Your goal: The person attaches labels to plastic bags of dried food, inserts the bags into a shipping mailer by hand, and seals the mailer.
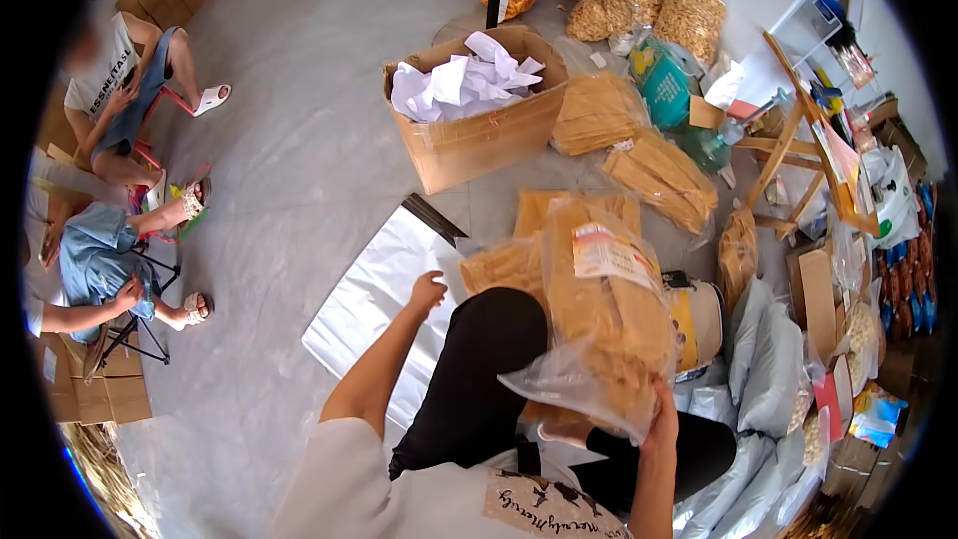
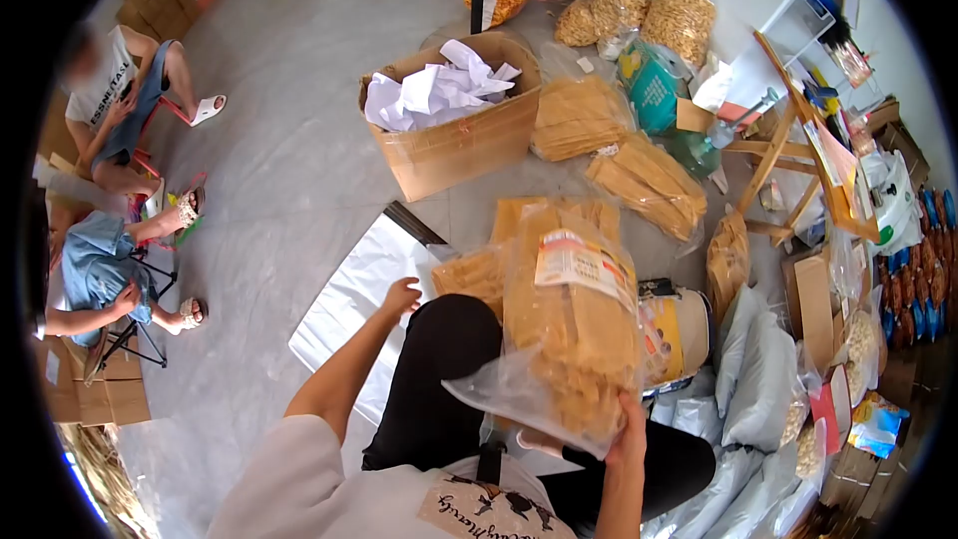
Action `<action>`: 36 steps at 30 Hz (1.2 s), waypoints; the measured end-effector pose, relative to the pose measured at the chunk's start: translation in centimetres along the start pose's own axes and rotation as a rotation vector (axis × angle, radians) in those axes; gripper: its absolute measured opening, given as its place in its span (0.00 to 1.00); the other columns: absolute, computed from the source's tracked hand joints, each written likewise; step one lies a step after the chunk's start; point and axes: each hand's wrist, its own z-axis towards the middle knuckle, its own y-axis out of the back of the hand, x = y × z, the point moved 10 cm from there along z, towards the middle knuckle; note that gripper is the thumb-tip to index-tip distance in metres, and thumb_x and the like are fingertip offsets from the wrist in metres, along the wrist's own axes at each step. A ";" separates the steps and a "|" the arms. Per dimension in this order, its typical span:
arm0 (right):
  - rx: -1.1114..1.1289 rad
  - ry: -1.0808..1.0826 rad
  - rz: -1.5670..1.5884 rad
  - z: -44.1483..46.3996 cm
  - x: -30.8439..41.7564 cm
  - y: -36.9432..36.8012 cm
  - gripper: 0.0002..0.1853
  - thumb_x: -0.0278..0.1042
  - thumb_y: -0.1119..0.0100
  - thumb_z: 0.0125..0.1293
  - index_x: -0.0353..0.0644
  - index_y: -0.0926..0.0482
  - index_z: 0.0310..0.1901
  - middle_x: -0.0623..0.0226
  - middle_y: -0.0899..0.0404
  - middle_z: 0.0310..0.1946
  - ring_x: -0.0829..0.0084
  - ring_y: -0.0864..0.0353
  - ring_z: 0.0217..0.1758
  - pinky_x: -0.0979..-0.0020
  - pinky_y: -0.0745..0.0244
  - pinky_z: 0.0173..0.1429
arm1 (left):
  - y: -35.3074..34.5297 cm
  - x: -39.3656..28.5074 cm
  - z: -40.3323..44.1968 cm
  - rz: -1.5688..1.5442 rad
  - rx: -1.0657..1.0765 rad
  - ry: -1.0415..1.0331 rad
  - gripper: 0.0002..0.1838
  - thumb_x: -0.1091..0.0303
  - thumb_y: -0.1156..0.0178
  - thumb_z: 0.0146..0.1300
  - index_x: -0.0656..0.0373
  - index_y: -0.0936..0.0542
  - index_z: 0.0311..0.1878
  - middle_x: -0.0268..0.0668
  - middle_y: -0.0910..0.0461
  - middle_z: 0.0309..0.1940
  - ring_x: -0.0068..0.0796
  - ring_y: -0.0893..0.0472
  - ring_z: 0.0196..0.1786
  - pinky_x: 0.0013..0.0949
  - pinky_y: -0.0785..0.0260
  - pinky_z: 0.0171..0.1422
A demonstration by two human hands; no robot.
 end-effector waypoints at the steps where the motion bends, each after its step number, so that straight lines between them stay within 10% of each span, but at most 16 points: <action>1: -0.021 -0.029 0.009 -0.1 -0.7 0.5 0.24 0.38 0.47 0.59 0.39 0.34 0.56 0.59 0.27 0.50 0.63 0.26 0.52 0.63 0.30 0.56 | 0.0 0.5 1.1 0.194 -0.031 -0.035 0.24 0.73 0.45 0.46 0.61 0.26 0.51 0.43 0.21 0.26 0.33 0.21 0.25 0.33 0.27 0.30; 9: -0.163 -0.106 -0.167 -0.6 -4.5 5.7 0.25 0.37 0.46 0.54 0.34 0.32 0.53 0.60 0.25 0.48 0.65 0.25 0.50 0.65 0.31 0.55 | 0.1 0.4 9.5 0.516 -0.291 -0.047 0.19 0.65 0.43 0.47 0.63 0.22 0.44 0.49 0.21 0.38 0.47 0.22 0.43 0.38 0.30 0.49; 12: -0.270 -0.136 -0.117 -1.1 -4.8 3.9 0.13 0.30 0.40 0.48 0.38 0.29 0.36 0.67 0.24 0.36 0.72 0.25 0.43 0.69 0.33 0.52 | -0.6 1.1 10.6 0.528 -0.207 0.203 0.25 0.52 0.39 0.48 0.62 0.22 0.43 0.49 0.22 0.41 0.47 0.23 0.47 0.39 0.31 0.51; 19: -0.211 -0.184 -0.169 -1.2 -5.5 2.6 0.26 0.32 0.43 0.48 0.33 0.32 0.51 0.63 0.25 0.47 0.69 0.26 0.50 0.68 0.33 0.55 | -2.6 -1.0 9.7 0.777 -0.184 0.131 0.30 0.41 0.40 0.47 0.60 0.20 0.40 0.46 0.21 0.40 0.46 0.22 0.45 0.39 0.30 0.50; 35: -0.166 -0.154 -0.155 -0.7 -7.1 4.1 0.24 0.35 0.41 0.51 0.34 0.31 0.50 0.67 0.24 0.44 0.73 0.26 0.47 0.73 0.34 0.52 | 0.9 2.6 7.5 0.547 -0.378 0.093 0.14 0.65 0.50 0.53 0.61 0.21 0.39 0.50 0.21 0.35 0.48 0.20 0.39 0.45 0.28 0.43; 36: -0.208 -0.116 -0.187 -0.8 -6.6 4.1 0.23 0.35 0.41 0.53 0.33 0.31 0.50 0.67 0.24 0.43 0.74 0.26 0.46 0.74 0.34 0.51 | 2.4 3.7 5.2 0.081 -0.483 0.262 0.13 0.66 0.50 0.54 0.61 0.22 0.38 0.48 0.21 0.31 0.44 0.20 0.32 0.43 0.28 0.35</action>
